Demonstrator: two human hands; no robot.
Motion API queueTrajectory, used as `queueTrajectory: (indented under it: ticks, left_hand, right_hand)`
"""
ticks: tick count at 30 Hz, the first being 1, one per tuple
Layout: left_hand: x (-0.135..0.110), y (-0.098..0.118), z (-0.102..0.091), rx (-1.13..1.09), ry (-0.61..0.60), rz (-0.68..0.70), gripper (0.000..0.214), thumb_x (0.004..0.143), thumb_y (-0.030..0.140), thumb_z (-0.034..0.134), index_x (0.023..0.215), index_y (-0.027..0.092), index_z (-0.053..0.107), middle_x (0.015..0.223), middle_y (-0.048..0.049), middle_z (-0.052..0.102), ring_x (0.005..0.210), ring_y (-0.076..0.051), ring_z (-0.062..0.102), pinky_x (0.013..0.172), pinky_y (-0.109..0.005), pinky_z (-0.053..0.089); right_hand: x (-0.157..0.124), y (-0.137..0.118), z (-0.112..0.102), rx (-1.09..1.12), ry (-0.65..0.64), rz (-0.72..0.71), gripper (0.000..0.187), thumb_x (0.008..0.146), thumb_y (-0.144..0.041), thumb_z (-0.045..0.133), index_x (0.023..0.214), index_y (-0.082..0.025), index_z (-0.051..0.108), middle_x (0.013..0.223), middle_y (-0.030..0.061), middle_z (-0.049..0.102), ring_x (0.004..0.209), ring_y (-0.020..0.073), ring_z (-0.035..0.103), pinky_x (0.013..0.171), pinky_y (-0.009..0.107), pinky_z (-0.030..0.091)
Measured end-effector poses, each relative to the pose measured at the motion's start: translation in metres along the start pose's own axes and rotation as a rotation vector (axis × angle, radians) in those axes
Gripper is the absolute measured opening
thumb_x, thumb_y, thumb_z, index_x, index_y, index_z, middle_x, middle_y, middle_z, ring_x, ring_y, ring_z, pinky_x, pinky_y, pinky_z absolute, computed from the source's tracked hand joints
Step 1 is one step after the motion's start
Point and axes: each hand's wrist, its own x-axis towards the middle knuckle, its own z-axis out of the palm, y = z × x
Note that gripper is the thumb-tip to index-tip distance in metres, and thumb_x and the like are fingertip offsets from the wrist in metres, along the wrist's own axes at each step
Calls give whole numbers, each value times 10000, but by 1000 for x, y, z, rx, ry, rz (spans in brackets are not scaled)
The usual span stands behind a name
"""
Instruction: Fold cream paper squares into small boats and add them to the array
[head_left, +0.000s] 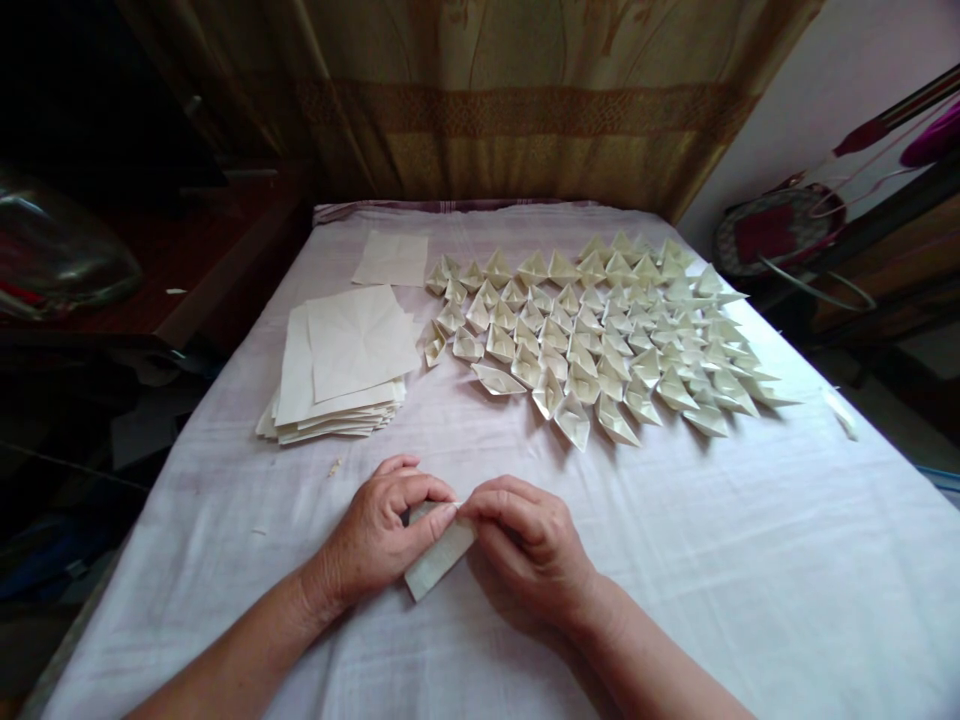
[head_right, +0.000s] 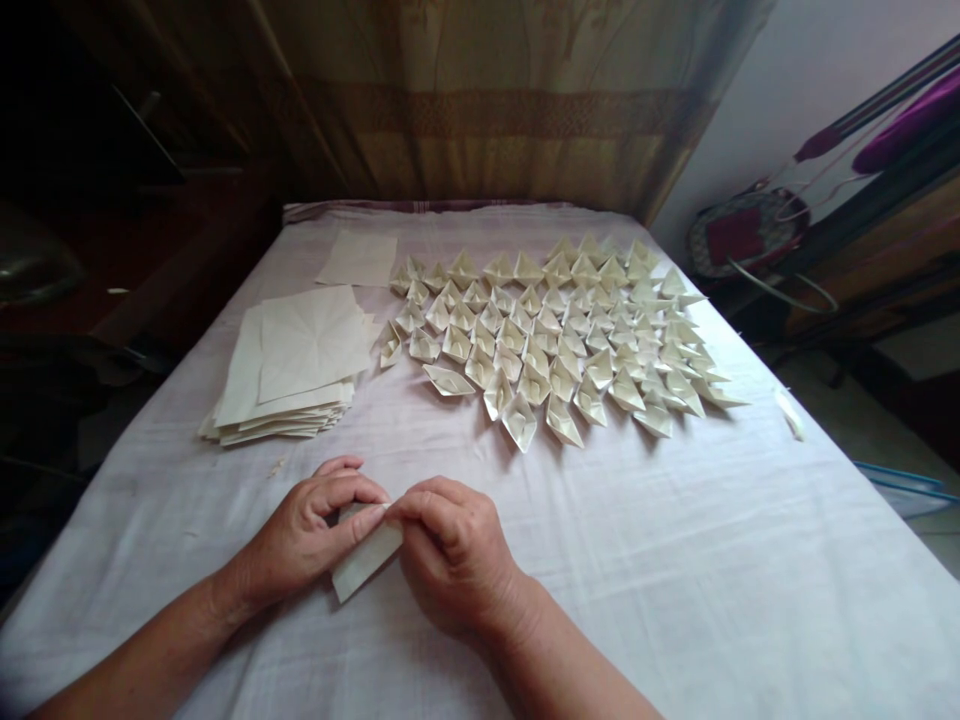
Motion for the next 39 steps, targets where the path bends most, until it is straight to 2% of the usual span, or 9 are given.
queueTrajectory:
  ticks: [10, 12, 16, 18, 25, 29, 35, 37, 39]
  left_hand:
    - [1, 1, -1, -19, -28, -7, 206, 867, 331, 566, 720, 243, 680, 676, 66, 713, 629, -122, 618, 1092, -401, 342]
    - [1, 1, 0, -20, -12, -14, 210, 862, 324, 564, 700, 238, 665, 662, 69, 701, 630, -120, 614, 1087, -395, 346]
    - [1, 2, 1, -18, 14, -16, 217, 868, 332, 561, 697, 233, 652, 655, 65, 690, 629, -120, 608, 1084, -392, 354]
    - [0, 2, 2, -6, 33, 12, 204, 868, 314, 564, 703, 231, 651, 656, 63, 688, 623, -119, 605, 1085, -404, 352]
    - [-2, 2, 7, 62, 83, 106, 153, 849, 255, 580, 712, 227, 643, 669, 57, 696, 616, -112, 606, 1069, -423, 356]
    - [-3, 1, 9, 66, 94, 100, 153, 839, 232, 573, 703, 230, 643, 661, 60, 691, 608, -108, 604, 1076, -416, 351]
    - [-2, 2, 7, 18, 71, 69, 167, 846, 259, 581, 700, 226, 654, 662, 58, 697, 606, -113, 619, 1094, -440, 340]
    - [-2, 1, 5, -1, 43, 66, 144, 854, 275, 574, 778, 234, 689, 725, 42, 725, 666, -131, 654, 1098, -447, 350]
    - [-4, 0, 3, -55, 38, 22, 217, 853, 287, 569, 1020, 238, 700, 878, 3, 754, 787, -162, 688, 1040, -415, 428]
  right_hand:
    - [0, -1, 0, -92, 3, -130, 251, 811, -48, 495, 908, -199, 669, 838, 57, 701, 733, 145, 652, 669, 247, 544]
    - [0, -3, 0, -58, -2, -94, 227, 814, -61, 485, 887, -197, 652, 827, 53, 706, 727, 146, 653, 675, 250, 540]
    - [0, -6, -1, 2, 8, 176, 143, 869, -152, 499, 878, -186, 637, 717, 14, 687, 595, 118, 610, 561, 209, 478]
    - [1, -6, -1, -18, 7, 247, 147, 888, -201, 517, 826, -186, 650, 668, 2, 669, 559, 108, 584, 533, 200, 441]
    - [2, 0, 5, -139, -4, 189, 167, 861, -197, 551, 702, -196, 602, 589, -22, 613, 514, 93, 525, 522, 200, 385]
    - [0, 1, 6, -173, -16, 127, 159, 867, -189, 528, 714, -206, 571, 602, -21, 593, 530, 102, 519, 537, 208, 391]
    - [2, -2, 3, -119, -49, 154, 156, 881, -200, 535, 731, -203, 574, 627, -16, 607, 534, 97, 516, 542, 204, 396]
    - [5, -2, 0, -127, -30, 176, 173, 876, -212, 535, 706, -202, 567, 601, -20, 588, 520, 95, 502, 525, 202, 384]
    - [7, 1, -5, -121, 23, 243, 197, 875, -234, 529, 683, -202, 557, 565, -28, 551, 499, 94, 478, 495, 199, 367]
